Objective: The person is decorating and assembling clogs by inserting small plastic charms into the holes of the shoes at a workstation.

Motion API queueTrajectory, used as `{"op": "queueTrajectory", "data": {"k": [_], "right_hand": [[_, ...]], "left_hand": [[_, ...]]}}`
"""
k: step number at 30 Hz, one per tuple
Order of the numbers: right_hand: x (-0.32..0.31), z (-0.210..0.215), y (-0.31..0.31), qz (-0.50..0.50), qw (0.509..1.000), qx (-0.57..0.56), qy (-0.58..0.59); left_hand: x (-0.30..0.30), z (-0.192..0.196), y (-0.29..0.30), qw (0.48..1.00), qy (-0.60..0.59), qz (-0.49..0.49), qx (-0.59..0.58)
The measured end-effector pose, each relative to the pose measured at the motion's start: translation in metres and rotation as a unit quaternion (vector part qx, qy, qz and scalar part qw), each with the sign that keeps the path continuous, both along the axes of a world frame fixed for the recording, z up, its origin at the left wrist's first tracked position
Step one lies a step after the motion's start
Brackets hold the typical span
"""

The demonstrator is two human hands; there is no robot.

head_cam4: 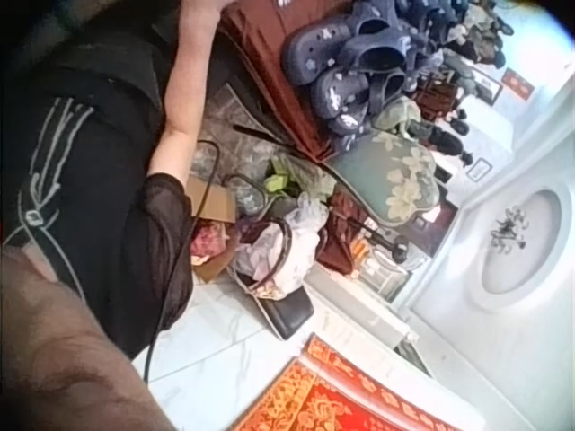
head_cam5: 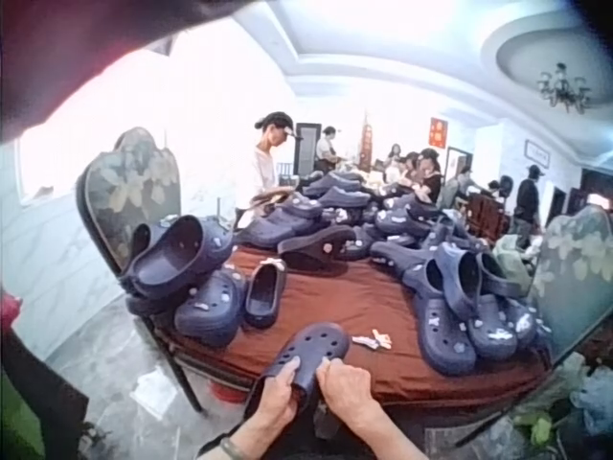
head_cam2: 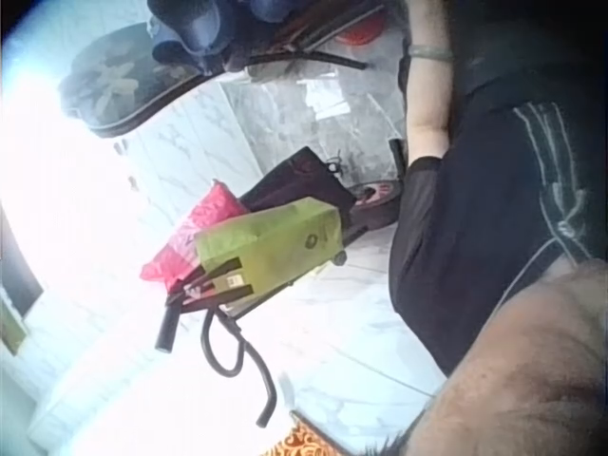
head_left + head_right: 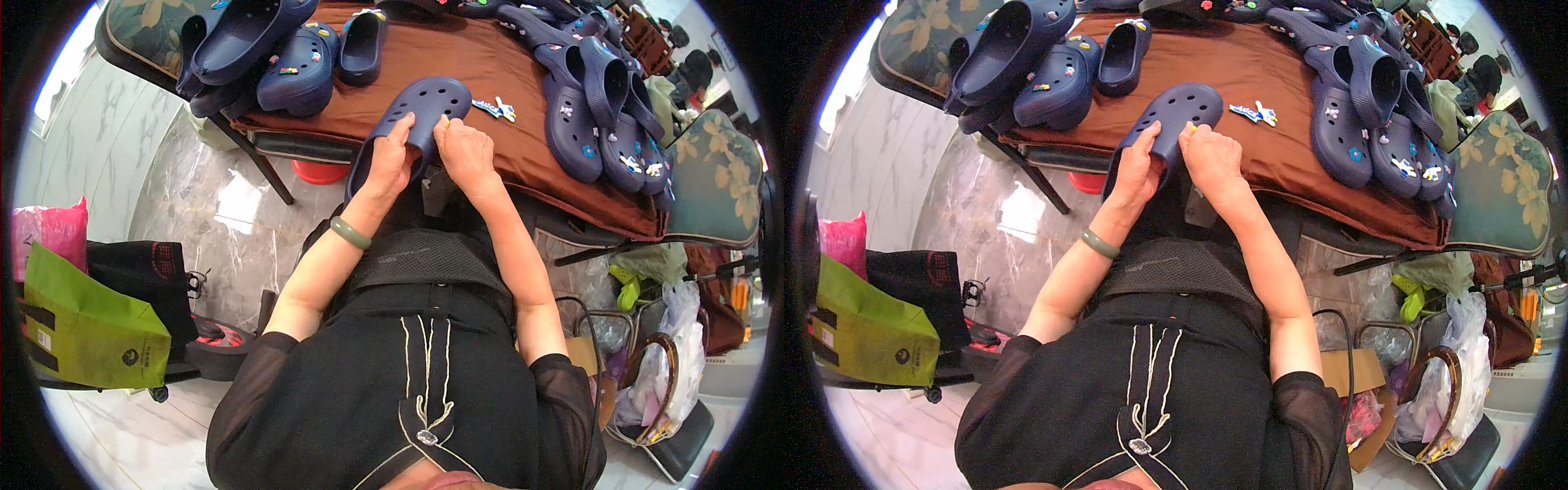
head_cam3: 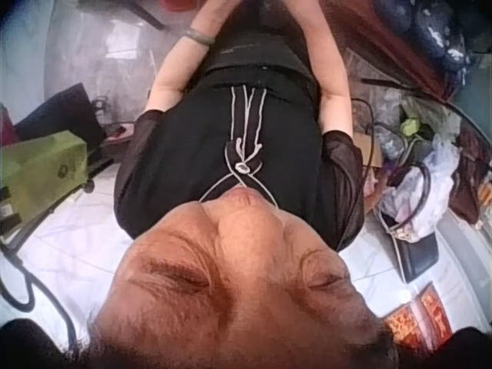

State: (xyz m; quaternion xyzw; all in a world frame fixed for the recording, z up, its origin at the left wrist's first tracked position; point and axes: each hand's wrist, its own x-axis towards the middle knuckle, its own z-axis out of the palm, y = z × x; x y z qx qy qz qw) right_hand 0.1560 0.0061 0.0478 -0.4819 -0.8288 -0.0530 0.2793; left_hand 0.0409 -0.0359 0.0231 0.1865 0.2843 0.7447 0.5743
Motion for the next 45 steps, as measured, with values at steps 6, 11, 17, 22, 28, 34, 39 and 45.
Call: {"op": "queueTrajectory", "data": {"k": [6,11,17,22,28,34,39,45], "right_hand": [[0.004,-0.005,0.005,0.024,0.998,-0.037,0.041],[0.023,-0.033,0.027,0.092,0.928,-0.24,0.269],[0.048,-0.026,0.049,0.013,0.989,0.008,0.147],[0.051,-0.037,0.068,0.114,0.984,0.103,0.093],[0.052,-0.034,0.056,0.183,0.97,0.062,0.145],[0.056,-0.034,0.057,0.199,0.949,-0.053,0.238],[0.084,-0.031,0.094,0.073,0.972,0.078,0.208],[0.103,-0.04,0.125,-0.021,0.999,-0.028,0.042]], "left_hand": [[-0.003,0.002,-0.001,1.0,0.0,-0.007,0.022],[-0.002,0.009,-0.002,0.999,0.002,-0.026,0.026],[-0.007,0.004,-0.003,0.999,0.034,-0.021,0.006],[-0.006,0.002,-0.002,0.999,0.048,-0.017,0.002],[-0.008,0.001,-0.004,0.998,0.061,-0.023,0.012],[-0.009,0.0,-0.004,0.997,0.067,-0.023,0.004],[-0.008,0.01,-0.01,0.996,0.08,-0.024,-0.022],[-0.01,0.001,-0.006,0.996,0.083,-0.038,0.004]]}}
